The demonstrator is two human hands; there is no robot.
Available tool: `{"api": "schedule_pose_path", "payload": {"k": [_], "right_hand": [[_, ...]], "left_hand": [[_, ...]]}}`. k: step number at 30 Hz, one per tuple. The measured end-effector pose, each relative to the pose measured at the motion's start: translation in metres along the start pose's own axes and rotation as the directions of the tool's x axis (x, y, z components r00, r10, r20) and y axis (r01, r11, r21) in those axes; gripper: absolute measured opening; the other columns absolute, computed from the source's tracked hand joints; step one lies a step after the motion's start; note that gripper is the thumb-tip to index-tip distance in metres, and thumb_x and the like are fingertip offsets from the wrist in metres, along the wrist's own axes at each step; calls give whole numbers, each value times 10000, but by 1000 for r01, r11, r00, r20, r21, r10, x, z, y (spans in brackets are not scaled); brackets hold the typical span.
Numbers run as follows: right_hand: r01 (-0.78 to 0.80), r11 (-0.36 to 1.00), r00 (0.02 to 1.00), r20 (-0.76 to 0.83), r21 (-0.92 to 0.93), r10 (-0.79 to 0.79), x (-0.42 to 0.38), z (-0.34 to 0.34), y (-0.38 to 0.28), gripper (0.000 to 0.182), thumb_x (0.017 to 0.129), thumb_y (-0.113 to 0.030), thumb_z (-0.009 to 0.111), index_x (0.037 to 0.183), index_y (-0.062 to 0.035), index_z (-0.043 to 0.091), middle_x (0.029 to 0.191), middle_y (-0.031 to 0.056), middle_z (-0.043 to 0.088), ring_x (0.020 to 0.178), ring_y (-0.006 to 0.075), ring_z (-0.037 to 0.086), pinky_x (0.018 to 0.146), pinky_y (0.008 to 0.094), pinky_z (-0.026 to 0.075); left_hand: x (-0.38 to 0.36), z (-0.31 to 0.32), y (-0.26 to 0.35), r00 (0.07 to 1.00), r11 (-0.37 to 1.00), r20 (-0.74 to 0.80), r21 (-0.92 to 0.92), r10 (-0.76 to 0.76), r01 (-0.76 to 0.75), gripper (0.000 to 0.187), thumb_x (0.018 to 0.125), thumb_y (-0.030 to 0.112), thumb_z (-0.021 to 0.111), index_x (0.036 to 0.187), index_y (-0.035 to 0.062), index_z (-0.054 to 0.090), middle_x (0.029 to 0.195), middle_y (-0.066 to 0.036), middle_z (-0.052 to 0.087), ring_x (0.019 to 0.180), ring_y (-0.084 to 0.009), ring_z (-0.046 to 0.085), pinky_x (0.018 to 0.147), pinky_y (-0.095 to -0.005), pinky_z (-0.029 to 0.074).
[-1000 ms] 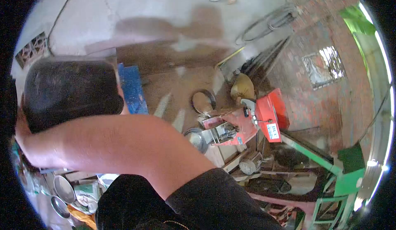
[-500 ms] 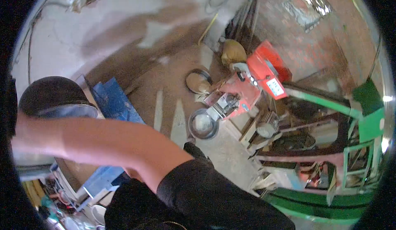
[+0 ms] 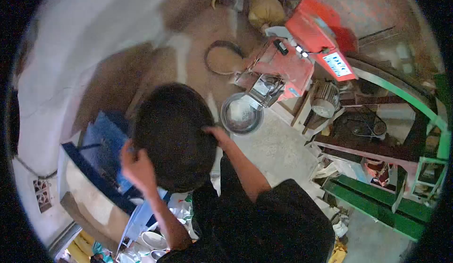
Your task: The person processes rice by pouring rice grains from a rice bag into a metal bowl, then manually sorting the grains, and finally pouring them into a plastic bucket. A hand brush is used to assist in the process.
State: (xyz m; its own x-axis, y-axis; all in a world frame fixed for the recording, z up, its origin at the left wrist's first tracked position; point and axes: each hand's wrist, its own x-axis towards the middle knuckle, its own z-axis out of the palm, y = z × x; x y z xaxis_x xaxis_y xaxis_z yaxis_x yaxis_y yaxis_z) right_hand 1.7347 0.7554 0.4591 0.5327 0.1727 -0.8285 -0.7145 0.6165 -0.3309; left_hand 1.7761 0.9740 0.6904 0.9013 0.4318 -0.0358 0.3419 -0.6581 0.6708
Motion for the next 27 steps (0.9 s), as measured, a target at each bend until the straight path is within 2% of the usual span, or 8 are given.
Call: {"api": "schedule_pose_path", "payload": {"k": [9, 13, 16, 19, 20, 23, 24, 27], "right_hand": [[-167, 939, 875, -394, 299, 281, 76, -329, 175, 305, 818, -102, 523, 1055, 90, 526, 1043, 218, 594, 965, 322, 590, 862, 414, 494], [-113, 967, 712, -659, 230, 240, 154, -450, 197, 236, 790, -24, 516, 1002, 59, 577, 1000, 159, 625, 880, 274, 622, 773, 383, 533], [233, 925, 708, -704, 301, 51, 191, -487, 189, 292, 753, 8, 541, 1041, 46, 570, 1041, 160, 623, 943, 272, 616, 822, 385, 516], [348, 889, 763, -641, 299, -83, 205, -499, 171, 340, 747, 13, 540, 1085, 43, 549, 1058, 159, 616, 960, 283, 608, 869, 389, 495], [337, 902, 761, -642, 271, -92, 202, -506, 169, 358, 745, 22, 534, 1102, 44, 539, 1072, 159, 612, 969, 292, 605, 878, 387, 492], [370, 873, 796, -594, 318, -121, 200, -505, 148, 371, 744, 28, 530, 1115, 41, 529, 1061, 146, 614, 962, 295, 598, 889, 377, 477], [397, 907, 755, -612, 138, -238, 195, -503, 150, 339, 757, 13, 536, 1095, 25, 539, 1022, 124, 622, 946, 277, 595, 872, 367, 474], [383, 906, 785, -579, 177, -219, 189, -472, 131, 199, 824, -56, 511, 1015, -23, 558, 900, 63, 613, 844, 202, 568, 789, 326, 462]], "left_hand": [[-55, 500, -191, 771, 964, 633, 239, -63, -117, 344, 726, 201, 623, 1009, 7, 599, 886, -225, 632, 864, -386, 610, 781, -452, 466], [-78, 654, -280, 556, 880, 801, -82, -221, 469, 474, 830, 400, 574, 1049, -20, 586, 894, -218, 635, 867, -348, 610, 752, -433, 466], [-107, 711, -331, 899, 973, 435, 225, -55, -50, 486, 827, 407, 579, 1083, -6, 586, 894, -204, 642, 848, -334, 616, 759, -404, 467], [-143, 792, -436, 585, 937, 805, 120, 102, -328, 480, 787, 365, 626, 1097, 0, 586, 927, -218, 640, 835, -349, 616, 788, -401, 463], [-153, 795, -435, 613, 964, 789, -136, -35, 230, 458, 736, 292, 652, 1081, -4, 595, 916, -227, 642, 813, -334, 622, 780, -402, 467], [-170, 819, -477, 421, 771, 907, -280, 17, 572, 426, 711, 237, 633, 1057, -11, 602, 878, -204, 653, 812, -307, 629, 753, -403, 477], [-131, 770, -425, 302, 967, 928, 162, -217, 196, 389, 702, 192, 614, 1023, -26, 604, 852, -195, 652, 815, -295, 629, 755, -388, 481], [-130, 706, -443, 512, 903, 801, 82, -311, 421, 483, 712, 183, 595, 1131, -38, 497, 1045, -250, 565, 964, -367, 556, 834, -432, 445]]}}
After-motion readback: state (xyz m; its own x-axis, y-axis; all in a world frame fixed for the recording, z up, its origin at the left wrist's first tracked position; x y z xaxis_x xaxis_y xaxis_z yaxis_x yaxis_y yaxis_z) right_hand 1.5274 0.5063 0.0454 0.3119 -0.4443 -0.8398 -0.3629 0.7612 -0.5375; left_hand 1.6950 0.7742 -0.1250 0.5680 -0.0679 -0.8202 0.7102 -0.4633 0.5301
